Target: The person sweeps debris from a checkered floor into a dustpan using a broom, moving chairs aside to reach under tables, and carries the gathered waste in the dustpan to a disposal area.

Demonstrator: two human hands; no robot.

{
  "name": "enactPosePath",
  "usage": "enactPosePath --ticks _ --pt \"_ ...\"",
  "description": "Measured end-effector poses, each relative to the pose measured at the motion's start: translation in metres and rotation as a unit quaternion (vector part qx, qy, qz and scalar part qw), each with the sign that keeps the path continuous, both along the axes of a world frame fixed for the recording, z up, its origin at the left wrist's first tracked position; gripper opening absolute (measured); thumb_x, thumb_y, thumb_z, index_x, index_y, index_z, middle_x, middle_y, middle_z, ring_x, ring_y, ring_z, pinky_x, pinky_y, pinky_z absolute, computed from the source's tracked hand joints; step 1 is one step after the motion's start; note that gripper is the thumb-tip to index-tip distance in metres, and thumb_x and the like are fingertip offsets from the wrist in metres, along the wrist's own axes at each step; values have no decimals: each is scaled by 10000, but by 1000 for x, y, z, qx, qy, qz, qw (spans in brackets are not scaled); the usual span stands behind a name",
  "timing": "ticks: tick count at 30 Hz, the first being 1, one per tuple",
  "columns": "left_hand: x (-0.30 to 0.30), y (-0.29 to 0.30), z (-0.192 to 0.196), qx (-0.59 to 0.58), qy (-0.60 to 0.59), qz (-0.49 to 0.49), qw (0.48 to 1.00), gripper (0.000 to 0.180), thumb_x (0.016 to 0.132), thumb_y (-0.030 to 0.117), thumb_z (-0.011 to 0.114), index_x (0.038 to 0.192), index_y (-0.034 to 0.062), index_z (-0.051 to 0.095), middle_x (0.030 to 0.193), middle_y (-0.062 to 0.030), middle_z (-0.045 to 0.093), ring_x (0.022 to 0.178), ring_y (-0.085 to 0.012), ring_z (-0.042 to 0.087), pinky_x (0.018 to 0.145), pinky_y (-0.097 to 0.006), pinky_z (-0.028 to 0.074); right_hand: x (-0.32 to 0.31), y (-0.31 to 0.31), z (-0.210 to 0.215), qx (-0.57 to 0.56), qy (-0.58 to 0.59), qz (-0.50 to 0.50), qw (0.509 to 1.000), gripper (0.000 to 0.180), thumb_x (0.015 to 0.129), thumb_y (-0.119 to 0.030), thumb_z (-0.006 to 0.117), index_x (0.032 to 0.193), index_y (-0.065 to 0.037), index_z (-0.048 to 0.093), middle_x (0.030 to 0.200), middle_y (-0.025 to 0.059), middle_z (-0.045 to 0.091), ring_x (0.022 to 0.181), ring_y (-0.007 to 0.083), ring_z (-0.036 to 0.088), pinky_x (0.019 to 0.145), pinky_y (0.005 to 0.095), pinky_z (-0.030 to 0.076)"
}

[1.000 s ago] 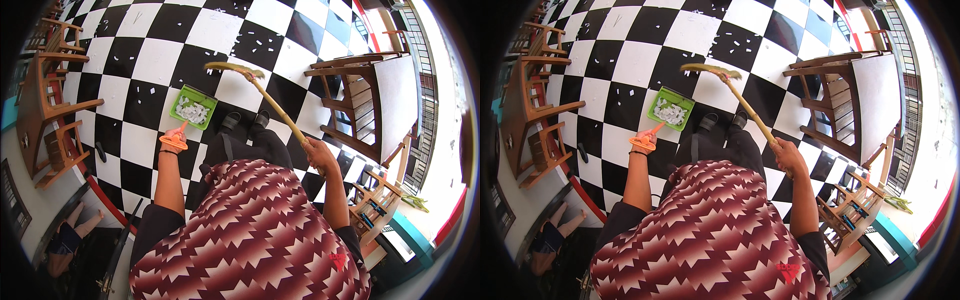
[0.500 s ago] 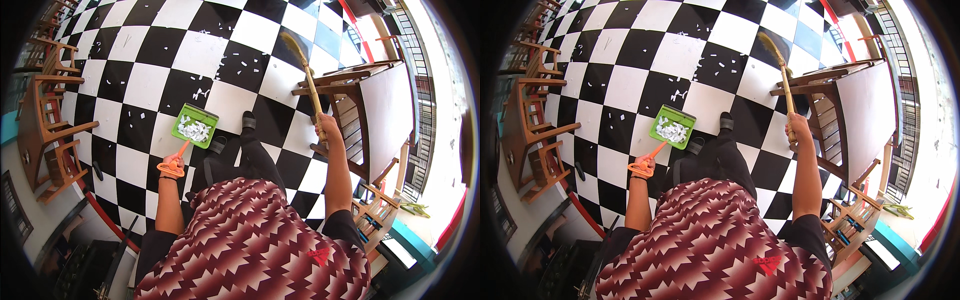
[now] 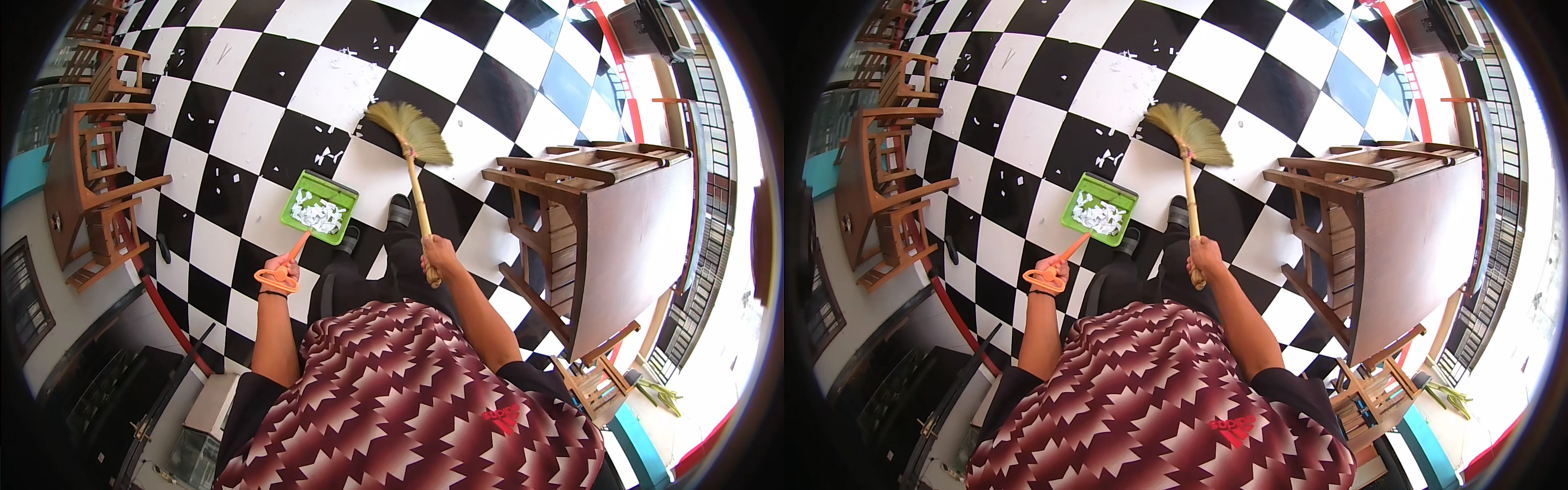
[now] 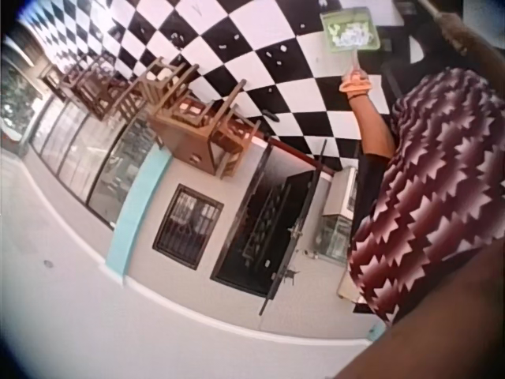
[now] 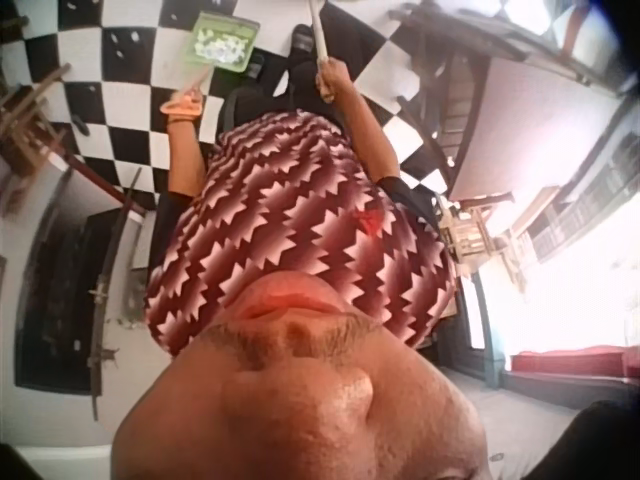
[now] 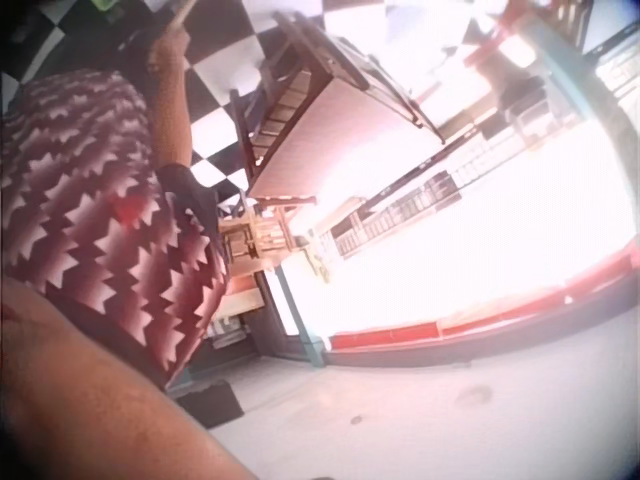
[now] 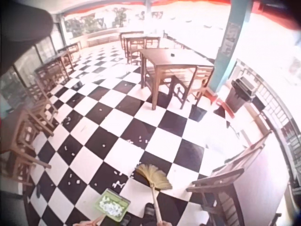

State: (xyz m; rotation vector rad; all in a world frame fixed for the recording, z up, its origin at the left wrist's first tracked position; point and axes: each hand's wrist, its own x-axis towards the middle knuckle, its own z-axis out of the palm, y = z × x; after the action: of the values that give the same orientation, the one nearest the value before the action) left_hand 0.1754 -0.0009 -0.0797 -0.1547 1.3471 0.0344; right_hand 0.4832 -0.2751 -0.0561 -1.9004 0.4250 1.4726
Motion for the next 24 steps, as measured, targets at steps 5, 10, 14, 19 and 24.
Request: enactPosePath --ticks 5,10,14,19,24 --pt "5 -3 8 -4 -12 45 999 239 907 196 483 795 -14 459 576 -36 420 474 -108 412 376 -206 341 11 -9 55 32 115 -3 993 271 938 -322 459 986 -70 544 617 47 500 442 134 480 403 278 439" --pt "-14 -12 6 3 -20 121 992 194 890 138 521 828 -14 418 668 -86 465 460 -123 417 422 -212 376 45 -8 113 38 112 41 992 314 939 -340 469 1104 -84 549 630 41 506 445 118 474 405 260 426" --pt "-28 -21 18 4 -31 136 990 220 891 152 530 823 -38 445 619 -69 454 457 -109 408 428 -195 372 77 -7 141 38 47 72 996 317 946 -333 459 1102 -71 545 616 34 501 432 105 465 394 238 403" --pt "-52 -35 20 -8 -25 135 991 258 889 187 544 803 -38 454 570 -37 413 459 -99 395 430 -184 365 102 -3 109 30 -64 84 994 274 955 -306 435 979 -53 537 576 21 473 411 98 462 369 244 400" --pt "-87 -28 -1 -6 -46 105 993 250 909 197 488 797 -23 448 558 -27 392 449 -106 379 403 -197 323 88 15 32 -34 -190 105 976 283 934 -269 436 915 -4 532 567 64 502 417 144 519 372 291 445"
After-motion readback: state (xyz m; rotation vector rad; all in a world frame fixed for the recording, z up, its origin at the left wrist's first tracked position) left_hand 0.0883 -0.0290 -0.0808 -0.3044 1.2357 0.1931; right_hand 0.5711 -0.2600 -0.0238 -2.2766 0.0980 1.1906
